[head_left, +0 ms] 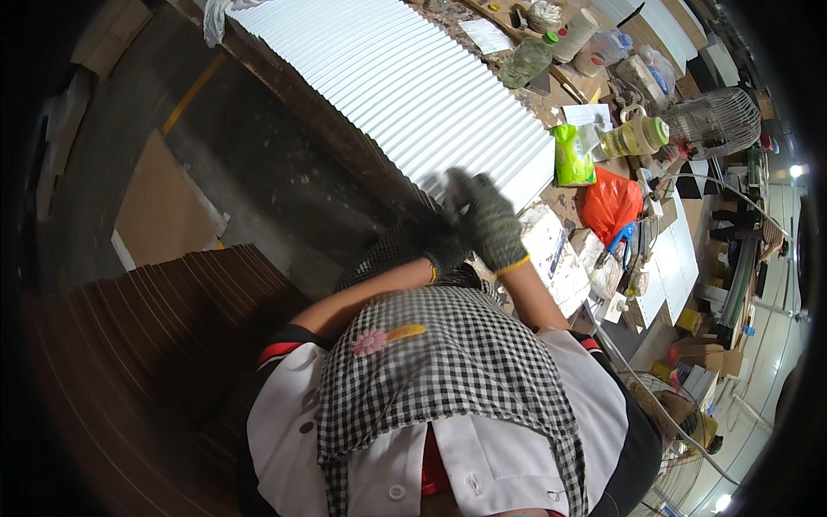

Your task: The person wipes a stack of white corrugated panels on a workbench using a white cloth. The person repeatedly rubs the cloth along the panel ridges and edges, then folds the cloth and continues wiping. Another person works nearby with similar panels.

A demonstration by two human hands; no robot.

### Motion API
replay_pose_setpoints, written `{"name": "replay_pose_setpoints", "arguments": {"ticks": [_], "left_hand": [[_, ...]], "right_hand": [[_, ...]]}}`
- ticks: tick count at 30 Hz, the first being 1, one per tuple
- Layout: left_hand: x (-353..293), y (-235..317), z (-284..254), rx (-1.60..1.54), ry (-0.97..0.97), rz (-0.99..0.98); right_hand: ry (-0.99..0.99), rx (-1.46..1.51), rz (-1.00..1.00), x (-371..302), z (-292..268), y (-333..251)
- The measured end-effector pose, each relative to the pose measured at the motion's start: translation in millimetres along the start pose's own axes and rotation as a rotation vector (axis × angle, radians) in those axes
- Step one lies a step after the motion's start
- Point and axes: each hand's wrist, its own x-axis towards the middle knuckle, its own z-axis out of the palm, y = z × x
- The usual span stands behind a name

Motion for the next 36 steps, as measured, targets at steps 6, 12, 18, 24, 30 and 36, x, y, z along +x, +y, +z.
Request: {"name": "replay_pose_setpoints", "arguments": {"ticks": [6, 12, 18, 24, 30, 36], "left_hand": [[0, -3, 0, -0.026, 0.021, -0.002], [1, -1, 4, -0.027, 0.041, -0.010], [-3, 3, 2, -0.041, 0.031, -0.026], [-3, 7, -3, -0.054, 0.037, -0.030], [-6, 3, -3, -0.066, 0.036, -0.037], [-11, 11, -7, -0.083, 0.044, -0.036]], "right_hand": [[-0.354, -0.134, -0.252, 2, -3, -14], [-0.108, -0.058, 0.100, 7, -1, -5], [-0.261, 0.096, -0.276, 14, 4, 0], [-0.112, -0.056, -0.203, 10, 13, -15], [-0.114, -0.001, -0.170, 17, 17, -18], [-0.080, -0.155, -0.611, 14, 25, -27]]}}
